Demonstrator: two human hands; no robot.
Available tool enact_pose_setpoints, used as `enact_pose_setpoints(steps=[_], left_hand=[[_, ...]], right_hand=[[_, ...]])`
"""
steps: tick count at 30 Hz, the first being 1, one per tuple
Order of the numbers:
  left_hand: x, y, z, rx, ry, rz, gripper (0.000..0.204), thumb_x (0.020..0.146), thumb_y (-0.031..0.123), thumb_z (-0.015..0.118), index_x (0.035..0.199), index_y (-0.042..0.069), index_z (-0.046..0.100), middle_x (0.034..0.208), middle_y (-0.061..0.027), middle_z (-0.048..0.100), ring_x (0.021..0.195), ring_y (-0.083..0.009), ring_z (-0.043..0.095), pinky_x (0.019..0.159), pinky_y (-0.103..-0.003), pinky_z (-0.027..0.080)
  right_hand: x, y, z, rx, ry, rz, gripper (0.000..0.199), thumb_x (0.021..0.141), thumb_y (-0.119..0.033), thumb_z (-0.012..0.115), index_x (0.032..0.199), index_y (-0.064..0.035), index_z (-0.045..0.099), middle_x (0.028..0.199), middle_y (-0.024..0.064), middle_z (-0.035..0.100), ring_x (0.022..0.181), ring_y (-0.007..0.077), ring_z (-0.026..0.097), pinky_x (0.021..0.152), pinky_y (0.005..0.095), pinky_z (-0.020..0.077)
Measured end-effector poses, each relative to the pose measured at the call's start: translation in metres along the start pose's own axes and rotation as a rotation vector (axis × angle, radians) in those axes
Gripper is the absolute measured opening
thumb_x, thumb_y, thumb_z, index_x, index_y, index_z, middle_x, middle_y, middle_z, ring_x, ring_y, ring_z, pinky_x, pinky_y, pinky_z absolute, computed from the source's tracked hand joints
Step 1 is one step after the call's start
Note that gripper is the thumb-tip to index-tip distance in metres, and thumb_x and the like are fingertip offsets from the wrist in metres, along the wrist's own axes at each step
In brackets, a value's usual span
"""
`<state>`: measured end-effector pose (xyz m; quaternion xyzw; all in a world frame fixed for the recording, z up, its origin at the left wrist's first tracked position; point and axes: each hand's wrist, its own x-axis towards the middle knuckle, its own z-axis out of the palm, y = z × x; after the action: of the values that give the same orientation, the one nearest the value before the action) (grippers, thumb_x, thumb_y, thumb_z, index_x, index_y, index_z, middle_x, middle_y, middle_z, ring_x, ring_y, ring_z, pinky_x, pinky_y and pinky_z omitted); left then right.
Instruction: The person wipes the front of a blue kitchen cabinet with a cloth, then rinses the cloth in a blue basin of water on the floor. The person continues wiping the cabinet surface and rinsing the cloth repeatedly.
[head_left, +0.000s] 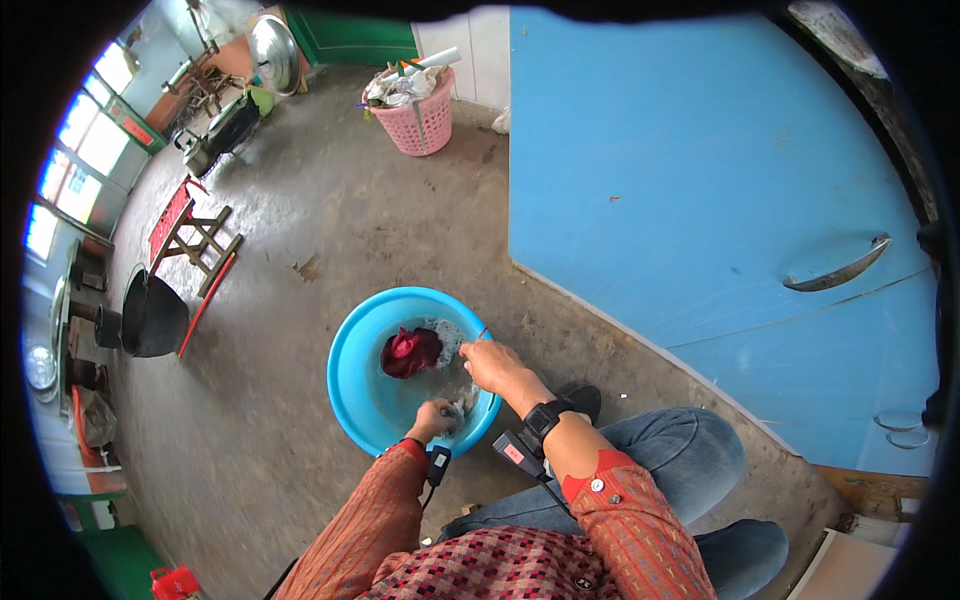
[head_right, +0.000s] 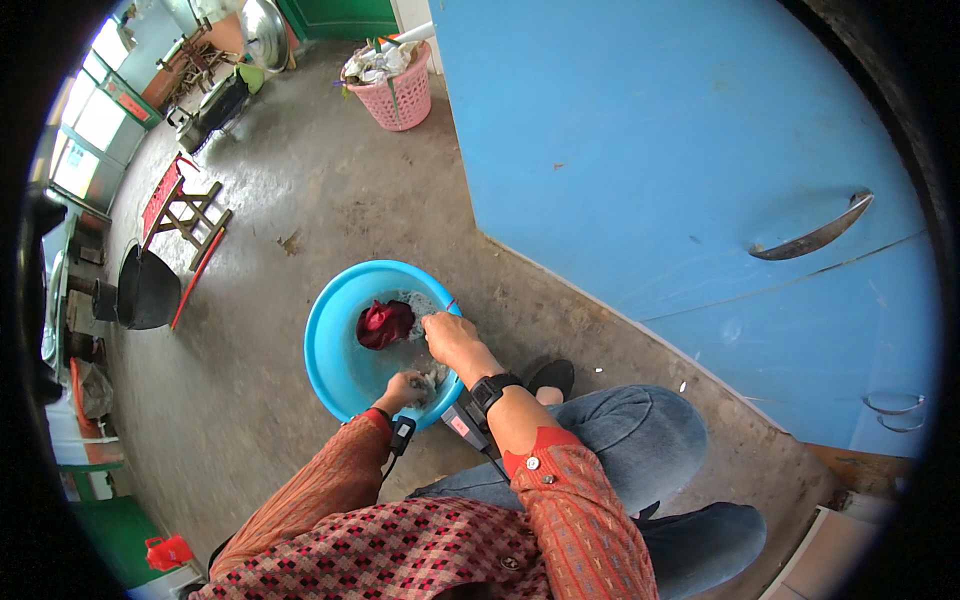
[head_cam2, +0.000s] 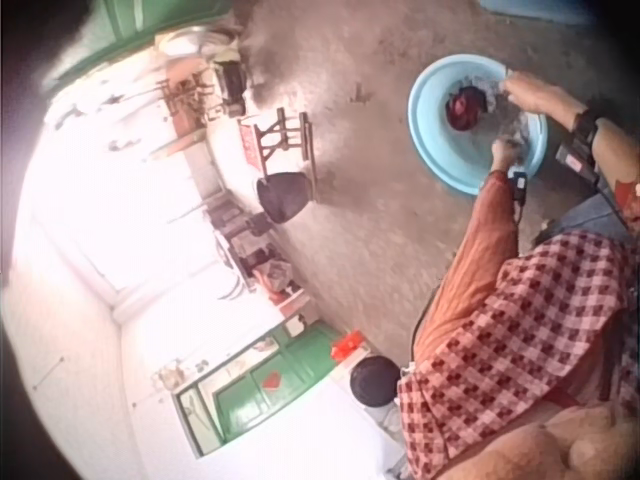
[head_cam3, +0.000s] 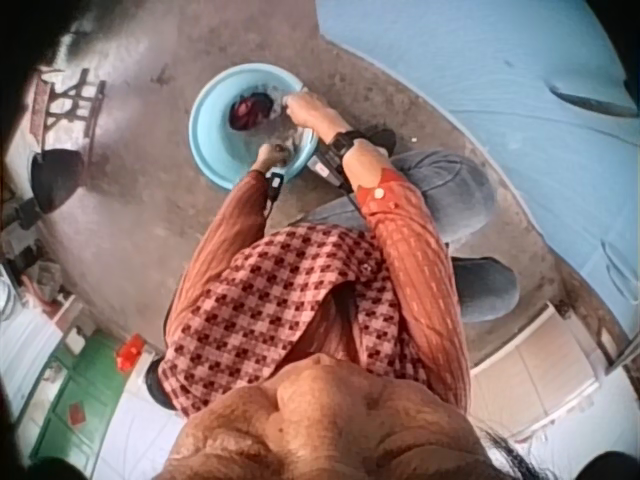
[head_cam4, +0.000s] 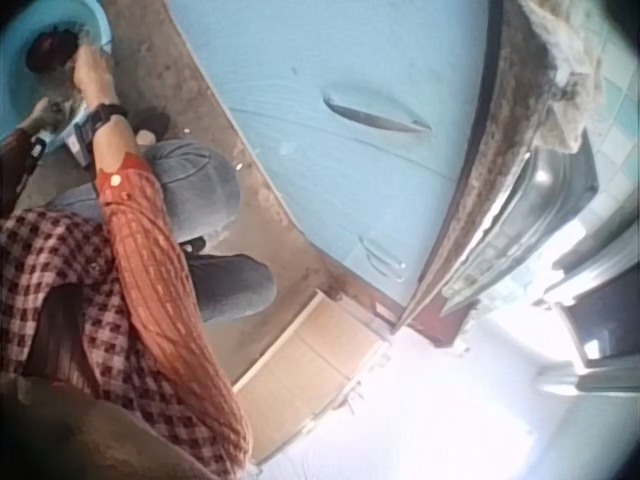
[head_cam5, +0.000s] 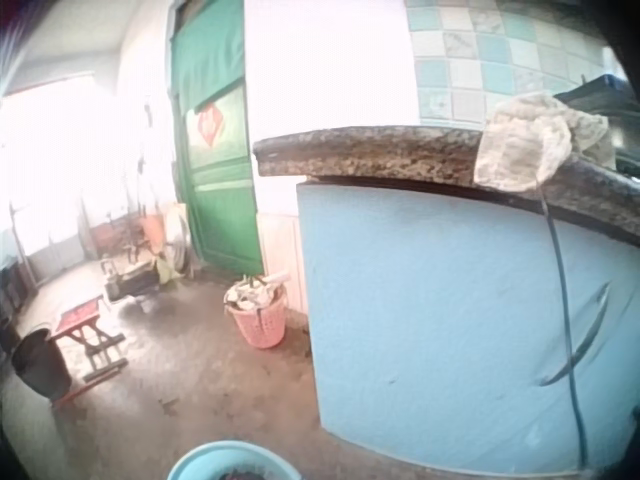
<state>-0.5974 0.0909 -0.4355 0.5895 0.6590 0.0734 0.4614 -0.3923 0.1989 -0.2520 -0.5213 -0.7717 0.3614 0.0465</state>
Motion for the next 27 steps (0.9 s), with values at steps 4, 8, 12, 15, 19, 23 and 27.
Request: enact_pose_setpoints(steps=[4,8,12,15,19,23,27], left_hand=[[-0.020,0.034,-0.050,-0.533,-0.019,-0.102,0.030,0.071,0.003,0.076,0.100,0.003,0.067,0.086,-0.0027,0.067,0.078,-0.0120,0.062,0.072,-0.028,0.051],[-0.052,0.097,-0.101,-0.820,-0.109,0.046,0.038,0.079,-0.003,0.070,0.115,0.004,0.058,0.098,-0.0023,0.064,0.088,-0.0124,0.061,0.078,-0.030,0.052],[-0.067,0.147,-0.127,-0.758,-0.119,0.288,0.050,0.080,-0.002,0.070,0.124,0.007,0.048,0.111,-0.0033,0.059,0.099,-0.0140,0.059,0.087,-0.029,0.049],[-0.067,0.165,-0.131,-0.505,0.114,0.436,0.074,0.077,-0.007,0.069,0.140,0.009,0.033,0.116,-0.0076,0.054,0.108,-0.0184,0.055,0.095,-0.034,0.045],[-0.058,0.169,-0.126,-0.289,0.393,0.350,0.095,0.073,-0.009,0.070,0.150,0.012,0.019,0.121,-0.0147,0.049,0.118,-0.0273,0.047,0.099,-0.040,0.040],[-0.044,0.160,-0.126,0.043,0.694,0.377,0.099,0.073,-0.004,0.074,0.151,0.011,0.016,0.128,-0.0203,0.045,0.124,-0.0351,0.042,0.103,-0.043,0.037],[-0.044,0.151,-0.134,-0.500,0.294,0.360,0.093,0.076,0.002,0.075,0.150,0.010,0.020,0.131,-0.0116,0.049,0.121,-0.0257,0.048,0.103,-0.039,0.038]], right_hand=[[0.001,0.006,0.014,0.112,-0.009,0.005,0.025,0.089,-0.020,0.057,0.108,-0.0056,0.062,0.104,0.0200,0.066,0.104,0.0381,0.061,0.088,0.0464,0.0491],[0.008,-0.004,0.034,0.388,0.101,0.020,0.055,0.089,-0.042,0.056,0.129,-0.0051,0.052,0.111,0.0230,0.063,0.112,0.0387,0.056,0.097,0.0442,0.0444],[0.012,-0.024,0.035,1.117,-0.181,0.195,0.069,0.090,-0.061,0.046,0.134,-0.0076,0.048,0.122,0.0174,0.059,0.116,0.0325,0.055,0.096,0.0427,0.0453],[0.009,-0.036,0.024,1.347,-0.362,0.195,0.058,0.095,-0.052,0.047,0.138,-0.0130,0.043,0.128,0.0113,0.056,0.115,0.0238,0.056,0.093,0.0430,0.0475],[0.009,-0.058,0.016,0.931,-0.088,0.045,0.047,0.095,-0.031,0.051,0.137,-0.0101,0.045,0.129,0.0138,0.056,0.112,0.0278,0.059,0.093,0.0412,0.0476],[0.011,-0.069,0.013,0.711,0.059,-0.165,0.039,0.091,-0.024,0.056,0.125,-0.0056,0.054,0.121,0.0196,0.058,0.109,0.0360,0.058,0.093,0.0425,0.0460],[0.004,-0.070,0.008,0.539,0.104,-0.243,0.030,0.091,-0.026,0.056,0.110,-0.0024,0.057,0.103,0.0208,0.060,0.100,0.0398,0.057,0.086,0.0466,0.0463]])
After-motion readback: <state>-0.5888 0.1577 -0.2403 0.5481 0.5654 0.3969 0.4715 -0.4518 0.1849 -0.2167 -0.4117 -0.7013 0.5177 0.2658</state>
